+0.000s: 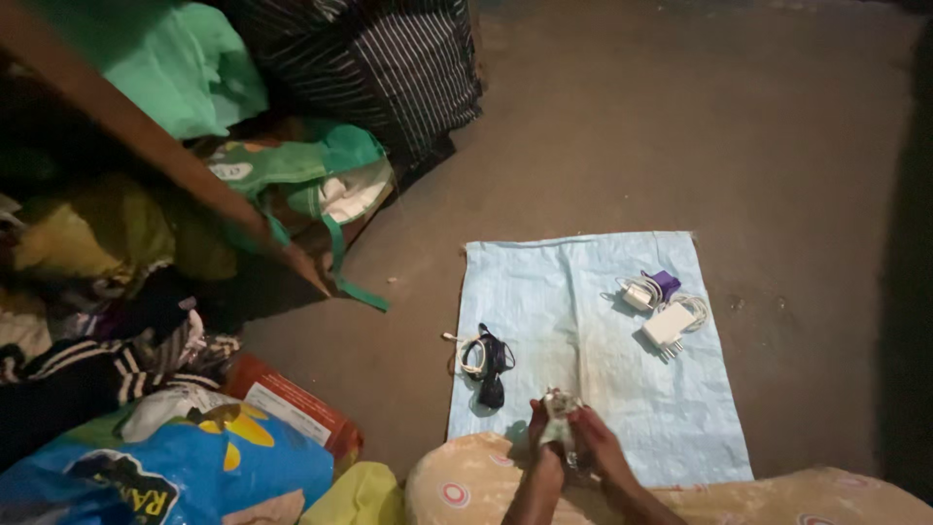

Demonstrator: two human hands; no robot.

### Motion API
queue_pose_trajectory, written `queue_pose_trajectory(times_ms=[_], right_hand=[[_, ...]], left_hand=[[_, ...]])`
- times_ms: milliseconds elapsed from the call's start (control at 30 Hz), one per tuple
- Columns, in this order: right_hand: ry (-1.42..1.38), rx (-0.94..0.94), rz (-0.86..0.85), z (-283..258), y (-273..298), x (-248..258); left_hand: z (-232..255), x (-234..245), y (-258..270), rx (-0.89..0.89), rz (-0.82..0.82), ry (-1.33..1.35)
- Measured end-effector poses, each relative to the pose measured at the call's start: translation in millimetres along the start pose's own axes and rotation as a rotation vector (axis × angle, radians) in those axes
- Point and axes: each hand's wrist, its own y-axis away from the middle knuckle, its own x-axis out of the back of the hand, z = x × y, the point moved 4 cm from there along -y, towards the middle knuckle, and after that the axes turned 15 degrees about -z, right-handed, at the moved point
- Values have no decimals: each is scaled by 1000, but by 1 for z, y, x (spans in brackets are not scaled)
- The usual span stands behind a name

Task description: The person sits on the floor and wipes several phone chargers and cables with a cloth. They handle each item one at a time, wiping the adapter and cable, then place them back on a light blue cloth.

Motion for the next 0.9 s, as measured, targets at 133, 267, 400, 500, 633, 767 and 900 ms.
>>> queue_pose_trajectory(times_ms=[133, 267, 400, 500, 633, 767, 900], right_hand=[[587, 465, -46, -10, 1, -16], [327, 249, 82, 10, -24, 20], [231, 114, 97, 17, -13, 4], [549, 211, 81, -6, 23, -28], [635, 102, -9, -34, 40, -50], [325, 116, -250, -56, 27, -53], [1059, 180, -244, -87, 27, -46]], left_hand=[[-5, -8, 2, 46, -96, 49], [-17, -17, 31, 113, -156, 67], [-11, -13, 23, -34, -142, 62], [-1, 12, 5, -163, -73, 110], [24, 35, -9, -386, -30, 158], [45, 12, 8, -458, -134, 149], [63, -20, 28, -457, -52, 137]])
